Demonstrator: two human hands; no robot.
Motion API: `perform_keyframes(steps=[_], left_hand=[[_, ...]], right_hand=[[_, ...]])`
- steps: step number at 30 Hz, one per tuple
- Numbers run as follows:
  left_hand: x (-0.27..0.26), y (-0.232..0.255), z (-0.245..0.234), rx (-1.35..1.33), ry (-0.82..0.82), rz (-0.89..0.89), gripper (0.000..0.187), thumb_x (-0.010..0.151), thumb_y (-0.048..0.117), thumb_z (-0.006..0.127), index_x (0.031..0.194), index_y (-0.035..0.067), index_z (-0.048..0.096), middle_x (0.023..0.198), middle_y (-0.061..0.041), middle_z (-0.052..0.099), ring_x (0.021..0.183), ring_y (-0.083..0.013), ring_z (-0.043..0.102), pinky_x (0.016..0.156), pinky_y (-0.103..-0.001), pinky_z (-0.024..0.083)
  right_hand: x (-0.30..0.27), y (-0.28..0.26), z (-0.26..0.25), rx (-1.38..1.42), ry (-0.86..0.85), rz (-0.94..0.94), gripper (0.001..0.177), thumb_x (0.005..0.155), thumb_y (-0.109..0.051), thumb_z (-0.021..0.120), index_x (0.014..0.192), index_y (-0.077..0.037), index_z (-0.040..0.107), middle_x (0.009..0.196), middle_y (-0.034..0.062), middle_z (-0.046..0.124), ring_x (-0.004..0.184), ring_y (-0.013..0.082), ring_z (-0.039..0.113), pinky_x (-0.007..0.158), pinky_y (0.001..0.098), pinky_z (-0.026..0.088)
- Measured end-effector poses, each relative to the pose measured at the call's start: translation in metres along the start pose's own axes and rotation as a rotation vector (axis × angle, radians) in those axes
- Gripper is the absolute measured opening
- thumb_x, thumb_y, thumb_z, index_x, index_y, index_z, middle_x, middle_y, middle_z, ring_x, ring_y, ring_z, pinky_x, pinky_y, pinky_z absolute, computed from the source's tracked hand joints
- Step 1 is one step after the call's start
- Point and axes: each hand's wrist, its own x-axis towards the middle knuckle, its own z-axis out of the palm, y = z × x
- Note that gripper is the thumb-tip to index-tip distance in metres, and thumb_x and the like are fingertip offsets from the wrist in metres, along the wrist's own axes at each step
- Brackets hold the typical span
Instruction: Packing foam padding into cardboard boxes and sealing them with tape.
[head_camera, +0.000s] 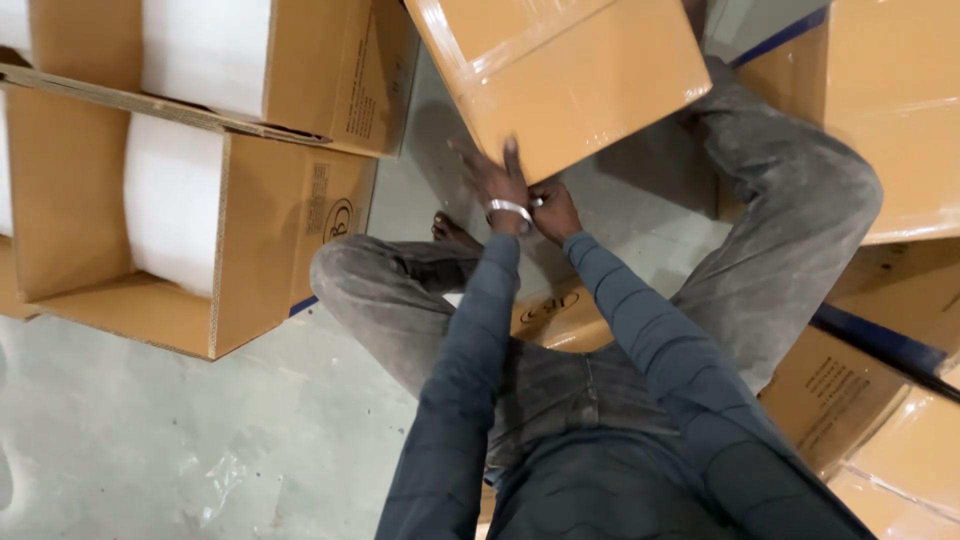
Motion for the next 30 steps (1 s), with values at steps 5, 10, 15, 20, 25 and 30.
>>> perform_keyframes(steps=[5, 10, 15, 20, 25, 30], left_hand=[[-0.046, 0.006, -0.016, 0.198, -0.188, -0.179, 0.117, 0.093, 0.080, 0.041, 0.163, 0.004, -0.013, 0.170, -0.024, 0.006, 0.161, -0.0412, 0.010, 0.125, -0.061, 0.001], [-0.024, 0.011, -0.060, 0.427, -0.163, 0.223, 0.067, 0.098, 0.046, 0.051, 0.152, 0.009, 0.035, 0.158, -0.024, 0.035, 0.140, -0.0457, 0.043, 0.109, -0.055, 0.038], [-0.004, 0.035, -0.067, 0.507, -0.805, 0.548, 0.031, 0.092, 0.013, 0.059, 0.122, 0.004, 0.055, 0.119, -0.024, 0.067, 0.103, -0.0464, 0.066, 0.084, -0.054, 0.054], [0.001, 0.023, -0.025, 0.820, -0.851, 0.861, 0.023, 0.093, 0.010, 0.058, 0.115, 0.002, 0.055, 0.093, -0.026, 0.072, 0.087, -0.0442, 0.072, 0.074, -0.054, 0.058], [-0.010, -0.003, 0.012, 1.024, -0.829, 0.888, 0.022, 0.096, 0.014, 0.057, 0.105, 0.001, 0.071, 0.093, -0.022, 0.074, 0.085, -0.0393, 0.074, 0.071, -0.050, 0.060], [0.000, -0.018, 0.028, 0.978, -0.817, 0.961, 0.024, 0.091, 0.015, 0.059, 0.091, 0.003, 0.079, 0.097, -0.022, 0.074, 0.087, -0.0384, 0.075, 0.072, -0.047, 0.061]], right_hand=[[0.016, 0.041, 0.002, -0.141, 0.053, -0.107, 0.022, 0.090, -0.016, 0.074, 0.105, 0.000, 0.078, 0.102, 0.0177, 0.075, 0.095, 0.0274, 0.072, 0.086, 0.0399, 0.054], [0.015, -0.001, -0.009, -0.084, -0.097, -0.181, 0.025, 0.089, -0.016, 0.074, 0.110, -0.002, 0.073, 0.116, 0.0140, 0.074, 0.106, 0.0275, 0.070, 0.093, 0.0394, 0.055], [-0.016, 0.025, -0.013, 0.227, -0.129, -0.485, 0.056, 0.096, -0.010, 0.078, 0.143, -0.006, 0.047, 0.140, 0.0142, 0.058, 0.134, 0.0281, 0.056, 0.112, 0.0436, 0.045], [-0.016, 0.043, 0.008, 0.492, 0.031, -0.358, 0.076, 0.089, -0.016, 0.075, 0.151, -0.012, 0.031, 0.147, 0.0133, 0.053, 0.135, 0.0284, 0.052, 0.106, 0.0418, 0.046], [0.024, 0.074, 0.015, -0.540, 0.073, 0.146, 0.037, 0.090, -0.031, 0.071, 0.121, -0.010, 0.069, 0.124, 0.0213, 0.070, 0.114, 0.0430, 0.066, 0.095, 0.0468, 0.054], [0.022, 0.100, 0.022, -0.381, 0.179, 0.067, 0.040, 0.091, -0.027, 0.067, 0.121, -0.002, 0.064, 0.117, 0.0265, 0.068, 0.106, 0.0483, 0.063, 0.089, 0.0505, 0.052]])
